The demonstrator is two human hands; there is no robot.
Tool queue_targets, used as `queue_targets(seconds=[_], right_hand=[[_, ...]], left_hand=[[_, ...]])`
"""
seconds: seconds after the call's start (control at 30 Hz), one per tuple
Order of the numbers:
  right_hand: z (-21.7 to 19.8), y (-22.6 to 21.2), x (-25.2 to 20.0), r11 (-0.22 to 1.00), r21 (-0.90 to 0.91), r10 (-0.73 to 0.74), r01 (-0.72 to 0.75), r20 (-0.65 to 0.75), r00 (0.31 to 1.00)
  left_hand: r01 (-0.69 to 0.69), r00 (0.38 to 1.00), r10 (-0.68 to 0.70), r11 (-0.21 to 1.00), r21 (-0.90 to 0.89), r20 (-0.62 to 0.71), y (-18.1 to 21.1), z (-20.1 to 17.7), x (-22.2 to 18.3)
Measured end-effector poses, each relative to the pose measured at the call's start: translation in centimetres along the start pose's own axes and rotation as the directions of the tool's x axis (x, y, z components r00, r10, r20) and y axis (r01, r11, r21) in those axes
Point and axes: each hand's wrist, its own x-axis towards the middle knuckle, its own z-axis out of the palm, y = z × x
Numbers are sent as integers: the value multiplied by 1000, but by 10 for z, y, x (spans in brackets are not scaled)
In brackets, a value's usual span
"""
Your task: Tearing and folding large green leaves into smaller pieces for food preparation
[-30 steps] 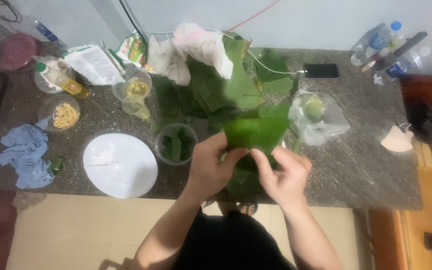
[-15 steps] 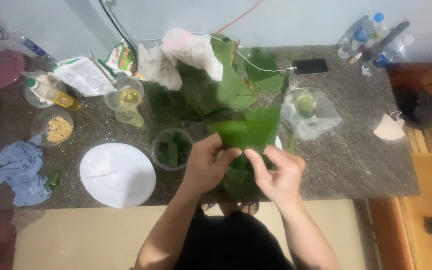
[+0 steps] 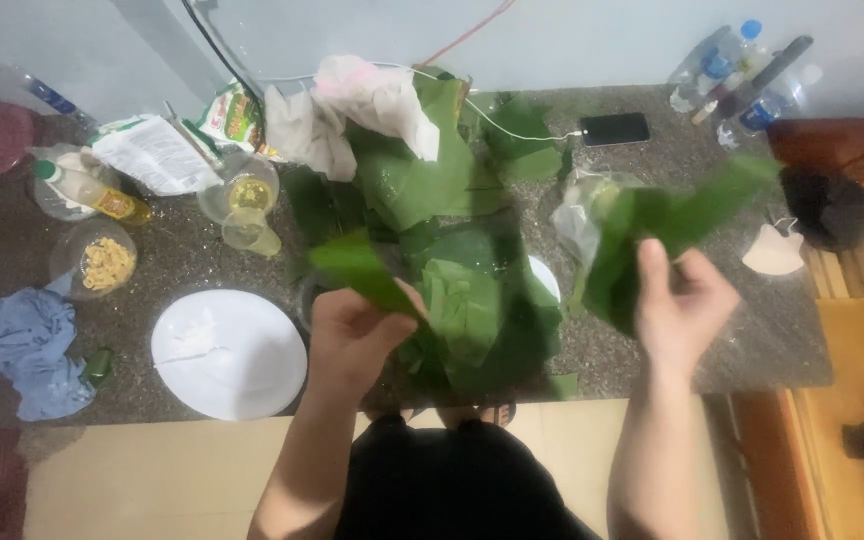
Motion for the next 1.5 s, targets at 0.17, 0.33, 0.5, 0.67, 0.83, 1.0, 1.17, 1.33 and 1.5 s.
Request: queue_targets(seconds=[0.17, 0.33, 0.5, 0.67, 0.83, 1.0, 1.17, 1.33, 1.5], right_hand=[[30, 16, -12, 994, 73, 67, -78, 144, 987], [88, 47, -22, 983, -8, 170, -182, 410, 896], [108, 18, -38, 874, -433, 482, -222, 710, 513], [121, 110, -54, 899, -415, 410, -138, 691, 595], [74, -12, -21, 967, -15, 211, -253, 600, 772], [45, -85, -10, 917, 355, -21, -181, 498, 867], [43, -84, -20, 868, 493, -180, -56, 418, 890], [43, -91, -27, 856, 511, -259, 72, 304, 917], [45, -112, -29, 918, 378, -248, 123, 301, 921]], left_hand=[[23, 999, -22, 999, 38, -24, -29, 5, 12], [295, 955, -282, 892, 343, -88, -70, -4, 20], [594, 786, -591, 640, 487, -181, -145, -14, 0], [720, 673, -704, 553, 419, -226, -228, -33, -27], [806, 435, -884, 296, 513, -172, -174, -23, -9], [457, 880, -473, 869, 189, 45, -90, 2, 22], [-47, 999, 44, 970, 237, 19, -20, 17, 26], [-83, 986, 141, 883, 461, -92, 7, 28, 29], [-223, 970, 240, 795, 565, 45, 5, 27, 30]])
